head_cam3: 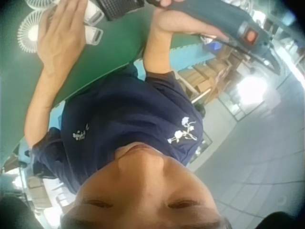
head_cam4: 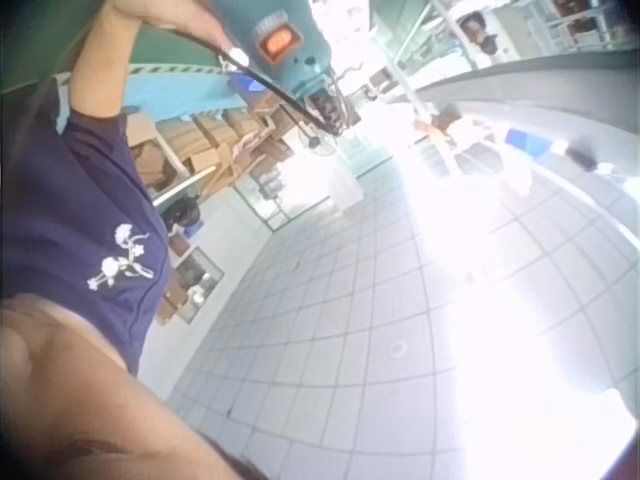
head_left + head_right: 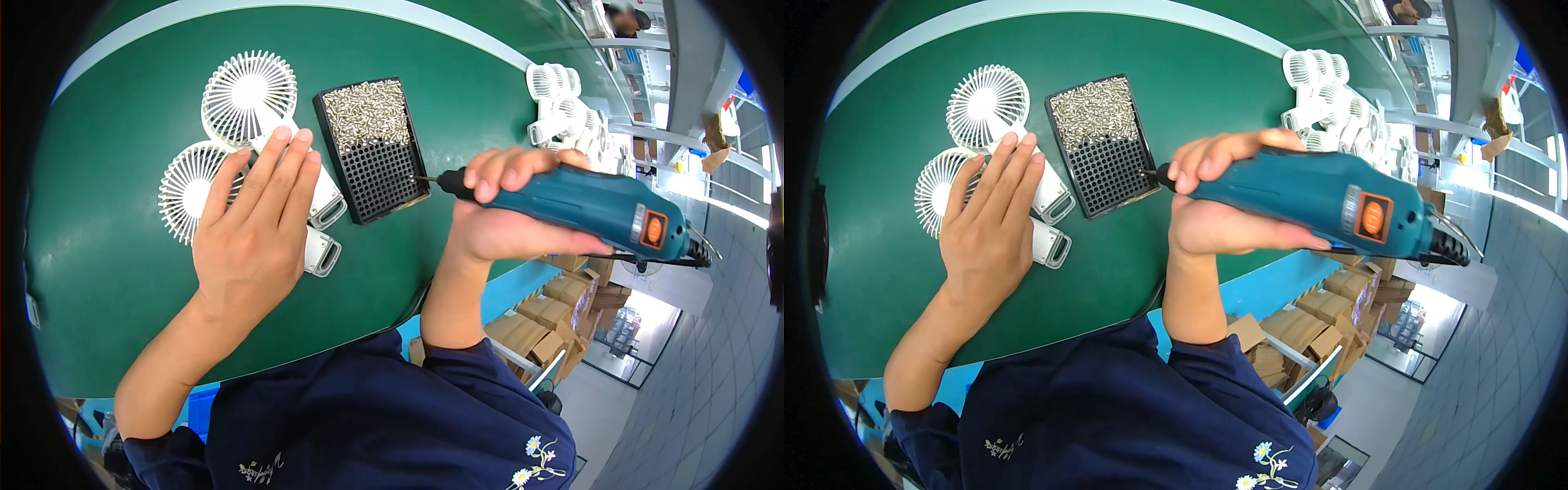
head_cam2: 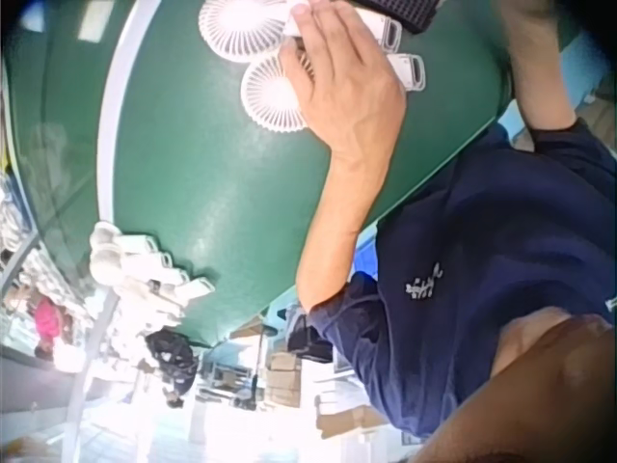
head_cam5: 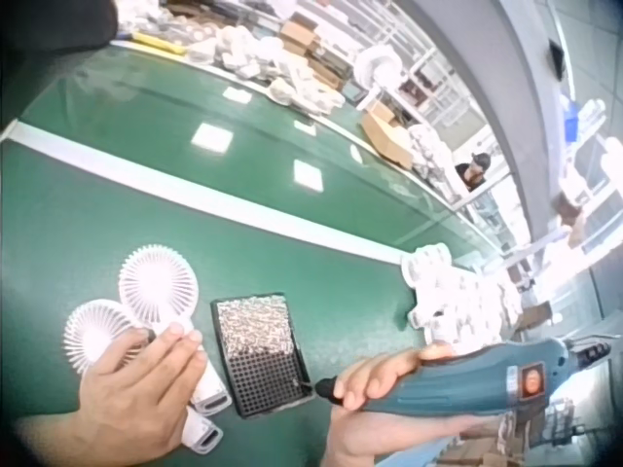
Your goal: Assemble small portable electric fans by screwing the housing together and organizing them on the assembly line.
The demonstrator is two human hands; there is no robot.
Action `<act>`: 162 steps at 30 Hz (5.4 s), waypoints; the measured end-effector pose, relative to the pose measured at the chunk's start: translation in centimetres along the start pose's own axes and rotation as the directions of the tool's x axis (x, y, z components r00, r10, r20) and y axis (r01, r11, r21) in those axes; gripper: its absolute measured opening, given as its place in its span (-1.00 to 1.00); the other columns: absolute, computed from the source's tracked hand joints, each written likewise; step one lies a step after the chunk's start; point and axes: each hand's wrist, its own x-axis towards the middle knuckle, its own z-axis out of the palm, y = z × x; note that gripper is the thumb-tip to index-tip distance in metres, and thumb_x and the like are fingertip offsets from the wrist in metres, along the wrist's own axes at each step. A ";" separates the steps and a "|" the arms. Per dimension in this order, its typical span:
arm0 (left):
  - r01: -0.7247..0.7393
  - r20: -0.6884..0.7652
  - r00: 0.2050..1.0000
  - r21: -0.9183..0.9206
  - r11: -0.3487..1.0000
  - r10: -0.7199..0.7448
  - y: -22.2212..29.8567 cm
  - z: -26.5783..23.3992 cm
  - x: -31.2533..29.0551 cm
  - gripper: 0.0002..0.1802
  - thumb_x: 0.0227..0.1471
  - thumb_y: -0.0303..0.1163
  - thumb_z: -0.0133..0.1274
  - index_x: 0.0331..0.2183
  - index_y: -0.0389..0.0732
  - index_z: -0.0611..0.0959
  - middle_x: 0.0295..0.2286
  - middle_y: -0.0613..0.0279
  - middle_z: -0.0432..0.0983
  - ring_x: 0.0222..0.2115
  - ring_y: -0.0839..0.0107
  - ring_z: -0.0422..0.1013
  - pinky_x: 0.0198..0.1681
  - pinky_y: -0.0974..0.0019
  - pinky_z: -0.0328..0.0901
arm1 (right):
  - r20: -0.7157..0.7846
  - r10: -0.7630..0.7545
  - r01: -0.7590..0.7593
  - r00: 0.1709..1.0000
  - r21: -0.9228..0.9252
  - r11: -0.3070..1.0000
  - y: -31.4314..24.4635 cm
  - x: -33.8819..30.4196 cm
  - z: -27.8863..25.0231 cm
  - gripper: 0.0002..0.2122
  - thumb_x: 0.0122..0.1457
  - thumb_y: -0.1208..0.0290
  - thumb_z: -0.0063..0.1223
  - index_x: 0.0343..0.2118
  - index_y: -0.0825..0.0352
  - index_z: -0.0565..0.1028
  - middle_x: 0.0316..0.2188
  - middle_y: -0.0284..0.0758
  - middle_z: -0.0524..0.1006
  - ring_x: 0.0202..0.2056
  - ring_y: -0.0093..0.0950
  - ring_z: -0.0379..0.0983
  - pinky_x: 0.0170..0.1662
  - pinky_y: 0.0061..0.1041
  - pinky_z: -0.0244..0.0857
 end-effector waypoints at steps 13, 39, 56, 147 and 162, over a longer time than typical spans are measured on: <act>0.006 -0.016 1.000 0.028 1.000 -0.006 0.2 0.6 -0.3 -0.62 0.03 -0.50 -0.02 -0.08 -0.33 0.63 0.00 0.12 0.56 0.10 0.27 0.44 0.15 0.12 0.27 | 0.499 -0.005 -0.109 0.866 0.199 0.974 -2.0 -3.2 4.0 -0.16 0.14 -0.54 -0.39 0.11 0.23 0.27 -0.50 -0.30 0.40 -0.67 -0.42 0.30 -0.59 -0.33 0.27; -0.004 0.007 1.000 0.014 1.000 0.004 0.0 0.9 -0.5 -0.60 0.06 -0.45 -0.02 -0.05 -0.33 0.61 0.04 0.12 0.52 0.14 0.27 0.39 0.20 0.11 0.21 | 0.564 -0.030 -0.080 0.825 0.169 0.982 -0.5 -5.2 3.7 -0.21 0.15 -0.45 -0.16 0.11 0.27 0.29 -0.51 -0.23 0.43 -0.64 -0.34 0.32 -0.55 -0.27 0.29; -0.005 -0.017 1.000 -0.002 1.000 0.005 0.0 0.9 -0.5 -0.61 0.05 -0.45 -0.02 -0.06 -0.34 0.61 0.01 0.10 0.53 0.11 0.25 0.41 0.20 0.11 0.21 | 0.588 -0.001 -0.101 0.809 0.140 0.985 -0.7 -4.8 3.8 -0.23 0.14 -0.42 -0.18 0.09 0.28 0.30 -0.50 -0.22 0.44 -0.62 -0.34 0.33 -0.53 -0.27 0.30; -0.092 -0.137 0.990 -0.405 0.910 0.040 -0.9 -0.3 -0.2 -0.83 -0.21 -0.46 0.32 -0.45 -0.24 0.70 -0.53 0.31 0.49 -0.36 0.37 0.44 -0.12 0.21 0.35 | 0.141 0.190 -0.234 0.972 0.455 0.859 -0.6 -2.9 4.3 -0.08 0.04 -0.64 -0.51 0.08 0.18 0.34 -0.64 -0.37 0.32 -0.79 -0.47 0.21 -0.72 -0.41 0.21; -0.123 -0.096 0.991 -0.417 0.901 0.091 -1.0 -0.3 -0.2 -0.66 -0.28 -0.38 0.37 -0.34 -0.21 0.69 -0.50 0.32 0.47 -0.34 0.29 0.42 -0.13 0.17 0.34 | 0.488 0.057 -0.295 0.871 0.426 0.855 -0.5 -2.9 4.0 -0.21 0.15 -0.51 -0.31 -0.01 0.28 0.31 -0.61 -0.25 0.39 -0.73 -0.41 0.27 -0.67 -0.36 0.26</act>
